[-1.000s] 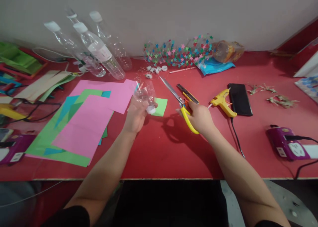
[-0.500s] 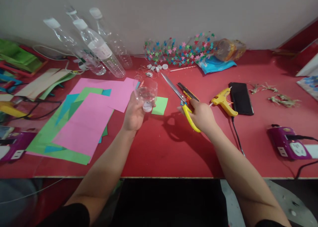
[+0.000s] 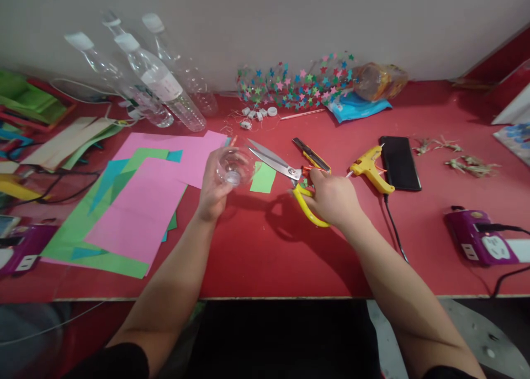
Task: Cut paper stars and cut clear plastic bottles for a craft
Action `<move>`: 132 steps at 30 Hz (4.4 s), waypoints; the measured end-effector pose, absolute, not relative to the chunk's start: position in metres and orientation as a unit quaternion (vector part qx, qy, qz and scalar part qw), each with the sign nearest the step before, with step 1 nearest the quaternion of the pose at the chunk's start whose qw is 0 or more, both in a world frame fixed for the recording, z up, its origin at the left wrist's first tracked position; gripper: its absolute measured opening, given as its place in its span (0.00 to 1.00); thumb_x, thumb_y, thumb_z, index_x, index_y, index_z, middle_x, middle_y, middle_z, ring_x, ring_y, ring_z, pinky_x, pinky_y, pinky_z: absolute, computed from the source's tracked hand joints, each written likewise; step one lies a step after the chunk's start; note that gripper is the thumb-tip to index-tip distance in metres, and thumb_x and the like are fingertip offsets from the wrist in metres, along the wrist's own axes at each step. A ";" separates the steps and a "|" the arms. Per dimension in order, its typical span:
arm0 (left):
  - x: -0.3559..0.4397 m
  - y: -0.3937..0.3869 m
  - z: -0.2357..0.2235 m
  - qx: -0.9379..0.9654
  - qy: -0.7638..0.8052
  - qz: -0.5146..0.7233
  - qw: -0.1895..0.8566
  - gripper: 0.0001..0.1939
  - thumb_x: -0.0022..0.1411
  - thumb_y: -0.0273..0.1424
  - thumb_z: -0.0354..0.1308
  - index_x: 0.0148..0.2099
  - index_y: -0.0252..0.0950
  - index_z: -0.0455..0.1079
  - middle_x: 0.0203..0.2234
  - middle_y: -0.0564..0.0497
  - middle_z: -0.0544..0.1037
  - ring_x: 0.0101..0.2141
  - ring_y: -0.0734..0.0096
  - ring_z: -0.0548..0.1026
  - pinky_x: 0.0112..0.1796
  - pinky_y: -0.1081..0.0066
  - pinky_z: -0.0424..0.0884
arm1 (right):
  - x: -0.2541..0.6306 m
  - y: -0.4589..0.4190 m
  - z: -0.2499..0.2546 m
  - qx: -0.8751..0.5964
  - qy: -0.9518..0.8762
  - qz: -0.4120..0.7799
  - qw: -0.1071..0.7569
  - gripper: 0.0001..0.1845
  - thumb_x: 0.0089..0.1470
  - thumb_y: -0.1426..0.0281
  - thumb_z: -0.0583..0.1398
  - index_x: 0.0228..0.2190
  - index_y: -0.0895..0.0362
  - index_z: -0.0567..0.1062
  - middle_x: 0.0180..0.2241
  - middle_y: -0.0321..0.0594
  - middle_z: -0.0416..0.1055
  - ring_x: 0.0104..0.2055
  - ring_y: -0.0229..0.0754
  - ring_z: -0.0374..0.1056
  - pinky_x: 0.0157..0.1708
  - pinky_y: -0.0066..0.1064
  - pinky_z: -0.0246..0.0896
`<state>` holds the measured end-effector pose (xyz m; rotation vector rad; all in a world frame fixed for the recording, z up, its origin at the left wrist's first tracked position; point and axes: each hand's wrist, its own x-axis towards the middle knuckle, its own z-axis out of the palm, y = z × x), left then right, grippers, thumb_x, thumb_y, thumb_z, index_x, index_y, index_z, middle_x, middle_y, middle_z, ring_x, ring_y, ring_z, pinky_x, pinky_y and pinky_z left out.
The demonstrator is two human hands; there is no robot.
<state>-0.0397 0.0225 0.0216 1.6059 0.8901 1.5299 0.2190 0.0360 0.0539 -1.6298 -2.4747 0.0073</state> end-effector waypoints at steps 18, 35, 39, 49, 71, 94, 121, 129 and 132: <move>-0.036 0.017 0.030 0.601 0.321 0.577 0.449 0.28 0.53 0.45 0.61 0.55 0.45 0.67 0.42 0.46 0.71 0.36 0.66 0.70 0.30 0.69 0.69 | 0.224 0.036 0.057 -0.528 -0.847 0.025 0.055 0.36 0.59 0.43 0.39 0.30 0.58 0.70 0.21 0.46 0.69 0.21 0.44 0.62 0.24 0.32 0.36; -0.049 0.020 0.033 0.582 0.318 0.534 0.524 0.37 0.46 0.51 0.66 0.57 0.46 0.64 0.42 0.47 0.70 0.29 0.70 0.68 0.30 0.66 0.67 | 0.222 0.038 0.054 -0.538 -0.840 0.017 0.063 0.40 0.57 0.39 0.35 0.28 0.57 0.69 0.16 0.42 0.64 0.18 0.43 0.59 0.23 0.32 0.35; -0.049 0.022 0.027 0.609 0.367 0.579 0.400 0.44 0.37 0.40 0.76 0.56 0.52 0.59 0.44 0.51 0.67 0.33 0.74 0.70 0.35 0.69 0.70 | 0.217 0.034 0.056 -0.559 -0.827 0.040 0.046 0.41 0.56 0.38 0.35 0.28 0.57 0.70 0.16 0.43 0.64 0.18 0.43 0.58 0.22 0.31 0.37; -0.028 0.020 0.025 0.618 0.457 0.597 0.228 0.37 0.47 0.29 0.70 0.57 0.45 0.59 0.48 0.47 0.68 0.43 0.65 0.71 0.42 0.62 0.70 | 0.205 0.022 0.060 -0.572 -0.819 0.041 0.013 0.35 0.59 0.43 0.41 0.32 0.59 0.71 0.19 0.45 0.69 0.19 0.44 0.62 0.22 0.31 0.36; -0.046 0.016 0.037 0.678 0.418 0.529 0.293 0.34 0.48 0.27 0.68 0.57 0.44 0.61 0.47 0.48 0.70 0.38 0.72 0.71 0.44 0.63 0.71 | 0.214 0.033 0.046 -0.528 -0.848 -0.005 0.039 0.31 0.60 0.49 0.43 0.34 0.61 0.72 0.19 0.46 0.68 0.20 0.45 0.62 0.22 0.31 0.38; -0.030 0.025 0.013 0.642 0.466 0.572 0.210 0.34 0.48 0.27 0.68 0.56 0.43 0.58 0.45 0.49 0.70 0.40 0.70 0.72 0.45 0.60 0.73 | 0.207 0.027 0.053 -0.583 -0.812 -0.013 -0.001 0.36 0.58 0.44 0.42 0.34 0.60 0.73 0.20 0.46 0.71 0.20 0.44 0.64 0.22 0.30 0.34; -0.036 0.026 0.017 0.647 0.411 0.594 0.244 0.36 0.50 0.25 0.65 0.59 0.44 0.56 0.49 0.47 0.69 0.48 0.64 0.72 0.52 0.56 0.70 | 0.211 0.034 0.046 -0.568 -0.822 -0.033 0.004 0.34 0.59 0.47 0.42 0.33 0.61 0.73 0.17 0.44 0.67 0.18 0.43 0.60 0.23 0.30 0.36; -0.025 0.023 0.011 0.659 0.439 0.564 0.234 0.33 0.47 0.22 0.63 0.56 0.42 0.58 0.49 0.46 0.69 0.45 0.65 0.72 0.48 0.58 0.71 | 0.210 0.030 0.049 -0.562 -0.826 -0.032 0.014 0.38 0.60 0.45 0.39 0.34 0.61 0.72 0.20 0.47 0.70 0.20 0.45 0.64 0.23 0.32 0.33; -0.024 0.022 0.012 0.664 0.434 0.555 0.252 0.33 0.48 0.23 0.63 0.55 0.42 0.58 0.48 0.47 0.70 0.45 0.66 0.73 0.48 0.58 0.72 | 0.211 0.032 0.050 -0.561 -0.828 -0.025 0.003 0.37 0.60 0.45 0.39 0.35 0.62 0.73 0.20 0.48 0.71 0.21 0.45 0.65 0.23 0.31 0.34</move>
